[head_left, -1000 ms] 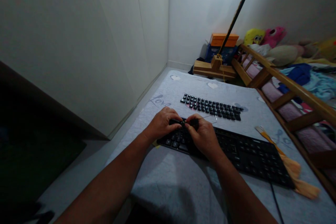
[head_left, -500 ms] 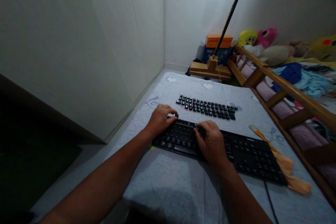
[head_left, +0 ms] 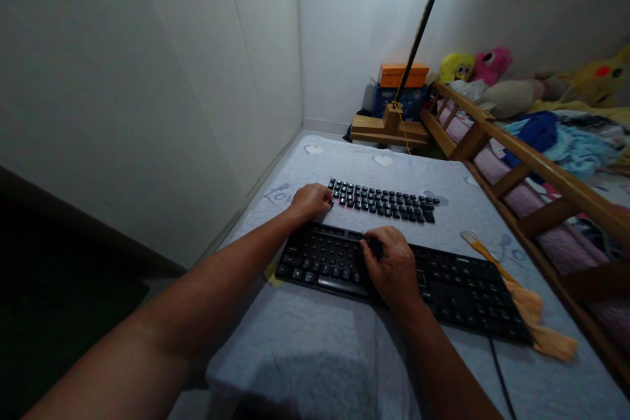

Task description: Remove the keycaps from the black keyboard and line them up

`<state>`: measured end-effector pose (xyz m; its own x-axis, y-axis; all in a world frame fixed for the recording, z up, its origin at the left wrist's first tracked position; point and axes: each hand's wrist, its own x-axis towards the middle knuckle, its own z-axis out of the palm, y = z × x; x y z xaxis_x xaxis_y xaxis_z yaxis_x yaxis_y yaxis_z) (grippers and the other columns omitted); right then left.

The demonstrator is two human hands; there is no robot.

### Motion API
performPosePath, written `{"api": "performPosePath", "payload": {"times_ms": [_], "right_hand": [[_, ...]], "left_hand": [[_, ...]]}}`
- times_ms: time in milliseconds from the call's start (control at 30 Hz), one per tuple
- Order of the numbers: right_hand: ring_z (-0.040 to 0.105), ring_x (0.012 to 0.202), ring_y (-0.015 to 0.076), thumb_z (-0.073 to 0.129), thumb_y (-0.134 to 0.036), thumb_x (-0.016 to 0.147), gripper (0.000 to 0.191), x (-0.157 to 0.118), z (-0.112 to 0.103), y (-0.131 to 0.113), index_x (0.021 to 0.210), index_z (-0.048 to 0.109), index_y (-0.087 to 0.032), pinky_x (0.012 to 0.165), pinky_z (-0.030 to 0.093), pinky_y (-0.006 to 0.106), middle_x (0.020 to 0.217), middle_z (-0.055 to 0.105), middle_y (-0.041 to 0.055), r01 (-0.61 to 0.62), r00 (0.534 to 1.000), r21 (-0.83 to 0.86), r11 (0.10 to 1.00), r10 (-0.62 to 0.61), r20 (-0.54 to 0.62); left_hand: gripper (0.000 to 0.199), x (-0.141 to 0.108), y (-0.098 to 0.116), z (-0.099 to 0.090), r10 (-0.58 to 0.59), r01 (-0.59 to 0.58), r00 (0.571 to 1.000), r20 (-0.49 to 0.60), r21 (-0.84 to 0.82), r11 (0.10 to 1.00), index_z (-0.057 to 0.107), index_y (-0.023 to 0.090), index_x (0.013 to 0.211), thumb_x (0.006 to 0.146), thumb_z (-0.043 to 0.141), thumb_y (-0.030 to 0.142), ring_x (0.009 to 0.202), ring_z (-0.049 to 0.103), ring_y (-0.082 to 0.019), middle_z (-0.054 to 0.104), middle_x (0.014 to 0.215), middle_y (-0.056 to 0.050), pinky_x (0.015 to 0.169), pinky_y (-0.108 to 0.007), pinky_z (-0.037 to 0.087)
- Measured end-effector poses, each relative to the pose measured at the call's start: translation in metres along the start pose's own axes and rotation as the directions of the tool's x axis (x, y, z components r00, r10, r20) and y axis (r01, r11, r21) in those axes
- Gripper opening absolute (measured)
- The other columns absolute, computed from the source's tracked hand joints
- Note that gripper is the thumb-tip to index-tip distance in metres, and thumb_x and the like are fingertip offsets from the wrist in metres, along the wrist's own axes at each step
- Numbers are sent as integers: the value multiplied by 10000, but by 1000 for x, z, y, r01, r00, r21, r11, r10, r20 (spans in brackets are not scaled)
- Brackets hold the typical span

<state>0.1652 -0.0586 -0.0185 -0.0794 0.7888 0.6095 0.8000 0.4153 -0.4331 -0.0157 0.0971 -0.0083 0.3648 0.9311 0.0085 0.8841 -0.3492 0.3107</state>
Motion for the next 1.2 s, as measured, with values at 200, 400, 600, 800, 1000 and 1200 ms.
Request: {"api": "performPosePath", "payload": {"times_ms": [200,400,600,800,1000,1200], "right_hand": [[559,813,223,566,-149,875,39,1,-2,-3,872,582,-185,761,461,359,820,613,62,11,1000,9,1000,-11,-11],[558,807,221,569,-150,872,41,1,-1,-3,869,573,-191,757,461,358,823,611,61,10,1000,13,1000,-9,-17],[557,822,225,570,-145,869,43,0,0,-1,881,580,-184,771,461,368,832,614,65,-6,1000,21,1000,6,3],[560,816,223,572,-143,867,43,0,-1,-2,874,579,-185,762,459,361,826,616,63,-7,1000,27,1000,7,-2],[558,815,219,568,-153,871,43,1,-2,-3,874,575,-195,759,457,354,828,615,58,-15,1000,29,999,15,3],[558,817,222,554,-150,873,46,1,-2,-2,869,578,-189,757,458,356,825,615,64,-17,1000,29,999,17,-2]], "left_hand": [[268,-2,-5,2,-20,21,1000,-8,64,998,753,248,992,737,673,237,868,673,-215,754,899,-35,737,-271,475],[316,-7,-11,0,26,-23,999,-37,83,996,723,254,1078,766,674,229,915,653,-222,753,911,-34,810,-300,468],[273,-6,-14,2,81,-77,996,-40,85,993,736,259,1044,779,670,244,958,629,-217,752,945,-16,823,-286,465],[214,-1,-12,3,98,-94,995,-36,107,990,763,244,956,767,664,263,920,637,-215,754,924,-23,815,-280,475],[231,7,-5,4,122,-116,992,-44,117,986,765,245,971,778,647,283,929,642,-217,752,942,-27,837,-286,479],[244,15,-3,11,117,-109,992,-50,136,985,757,257,999,784,646,283,960,630,-222,748,953,-31,845,-292,474]]}}
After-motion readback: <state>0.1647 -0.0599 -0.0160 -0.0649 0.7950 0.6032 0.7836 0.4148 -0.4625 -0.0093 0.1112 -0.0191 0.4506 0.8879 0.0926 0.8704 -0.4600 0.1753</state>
